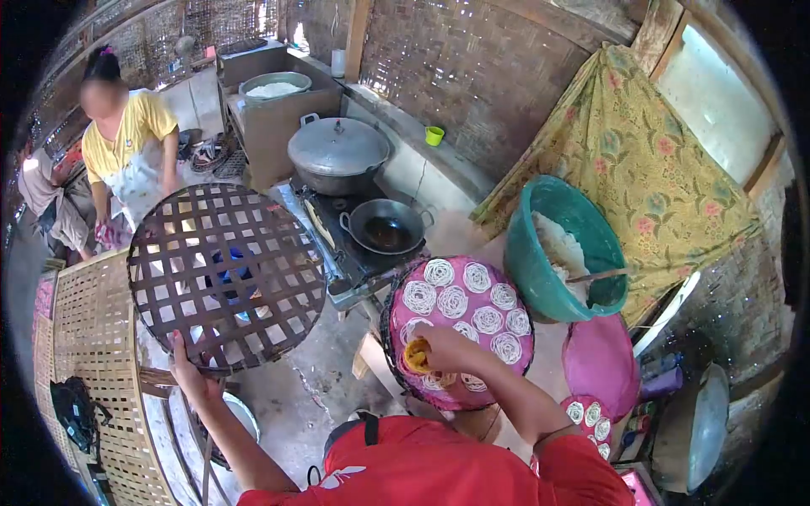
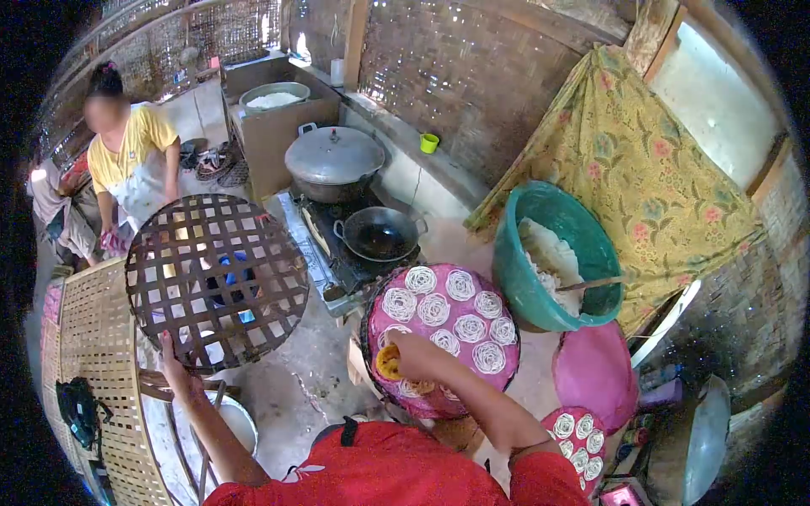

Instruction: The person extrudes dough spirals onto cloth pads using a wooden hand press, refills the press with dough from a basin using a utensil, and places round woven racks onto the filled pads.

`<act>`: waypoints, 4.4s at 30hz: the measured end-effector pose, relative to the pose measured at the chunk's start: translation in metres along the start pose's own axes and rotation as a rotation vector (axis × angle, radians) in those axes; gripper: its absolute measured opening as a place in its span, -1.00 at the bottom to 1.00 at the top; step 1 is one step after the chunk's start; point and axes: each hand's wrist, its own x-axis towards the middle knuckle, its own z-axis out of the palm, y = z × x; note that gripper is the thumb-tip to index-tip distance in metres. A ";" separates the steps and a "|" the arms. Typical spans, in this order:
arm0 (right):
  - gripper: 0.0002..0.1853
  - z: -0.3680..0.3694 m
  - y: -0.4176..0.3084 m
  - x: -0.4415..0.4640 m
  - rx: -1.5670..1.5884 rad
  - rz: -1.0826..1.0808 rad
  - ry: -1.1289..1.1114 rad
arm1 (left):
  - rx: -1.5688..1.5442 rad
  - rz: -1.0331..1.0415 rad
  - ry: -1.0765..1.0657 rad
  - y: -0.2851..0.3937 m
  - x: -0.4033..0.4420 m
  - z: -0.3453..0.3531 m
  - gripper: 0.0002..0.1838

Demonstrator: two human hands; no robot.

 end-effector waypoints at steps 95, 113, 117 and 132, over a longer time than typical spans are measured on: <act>-0.77 0.031 0.234 -0.167 0.220 0.695 1.011 | -0.194 -0.434 -0.619 -0.077 -0.037 0.125 -0.71; -0.56 -0.055 0.254 -0.165 1.301 0.356 1.164 | 0.149 -0.714 -0.744 -0.115 -0.110 0.120 -0.60; -0.53 -0.036 0.243 -0.172 1.510 0.287 1.221 | 0.128 -0.891 -0.795 -0.123 -0.125 0.119 -0.65; -0.60 0.043 0.237 -0.171 0.846 0.597 0.926 | 0.350 -0.907 -0.916 -0.157 -0.124 0.106 -0.56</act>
